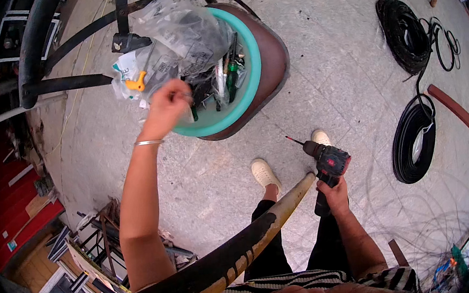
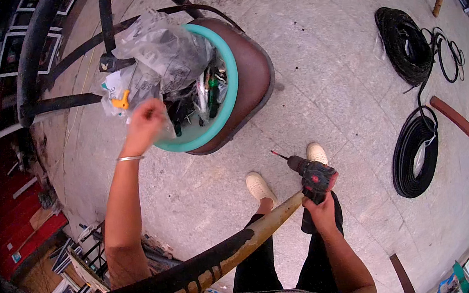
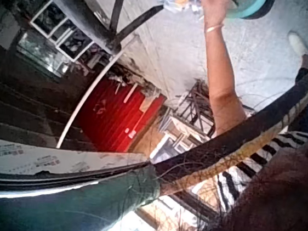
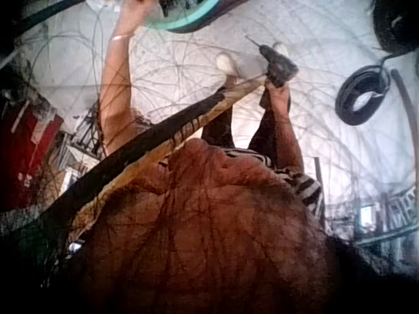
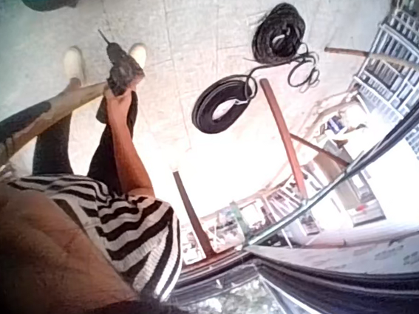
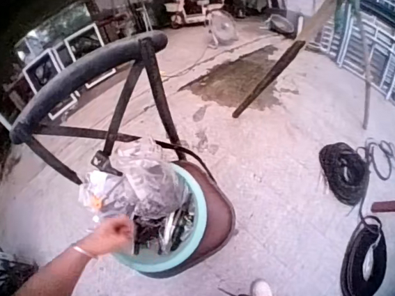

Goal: The person holds a white window frame and uses a yellow tool and a drill to attach hardware to the frame. They use pliers to adjust a component and pick up screws from a container.

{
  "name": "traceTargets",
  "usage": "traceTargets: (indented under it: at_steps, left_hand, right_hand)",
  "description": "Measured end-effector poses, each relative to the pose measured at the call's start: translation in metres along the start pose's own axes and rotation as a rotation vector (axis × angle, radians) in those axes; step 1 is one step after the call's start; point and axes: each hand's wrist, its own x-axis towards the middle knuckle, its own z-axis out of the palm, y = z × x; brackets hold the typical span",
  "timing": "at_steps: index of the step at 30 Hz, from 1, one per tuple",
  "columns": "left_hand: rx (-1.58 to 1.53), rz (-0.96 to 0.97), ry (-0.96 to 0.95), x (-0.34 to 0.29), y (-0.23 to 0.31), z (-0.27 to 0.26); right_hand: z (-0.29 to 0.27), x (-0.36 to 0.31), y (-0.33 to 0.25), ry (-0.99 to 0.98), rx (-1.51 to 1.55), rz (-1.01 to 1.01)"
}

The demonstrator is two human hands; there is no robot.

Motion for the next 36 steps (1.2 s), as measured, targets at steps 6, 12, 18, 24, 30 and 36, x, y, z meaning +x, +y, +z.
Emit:
traceTargets:
  at_steps: [6,12,18,24,30,36]
  left_hand:
    - [-0.835,-0.168,0.21,-0.013,0.03,0.002]
    - [0.834,0.398,-0.027,0.013,-0.025,0.057]
    - [1.272,0.562,0.015,0.034,-0.036,0.054]
    - [1.469,0.313,0.131,0.016,-0.029,0.027]
    - [1.278,0.352,0.145,0.035,-0.014,0.081]
    - [1.394,0.227,0.231,0.039,-0.014,0.084]
  right_hand:
    - [0.002,0.001,-0.006,0.019,0.022,-0.001]
    - [0.007,0.002,-0.017,-0.017,0.004,-0.014]
    - [0.005,0.001,-0.014,-0.025,-0.028,0.027]
    - [-0.006,0.004,-0.002,-0.006,-0.024,0.006]
    - [-0.006,0.003,-0.007,-0.009,0.009,0.023]
    - [-0.009,0.003,-0.009,0.003,-0.005,0.028]
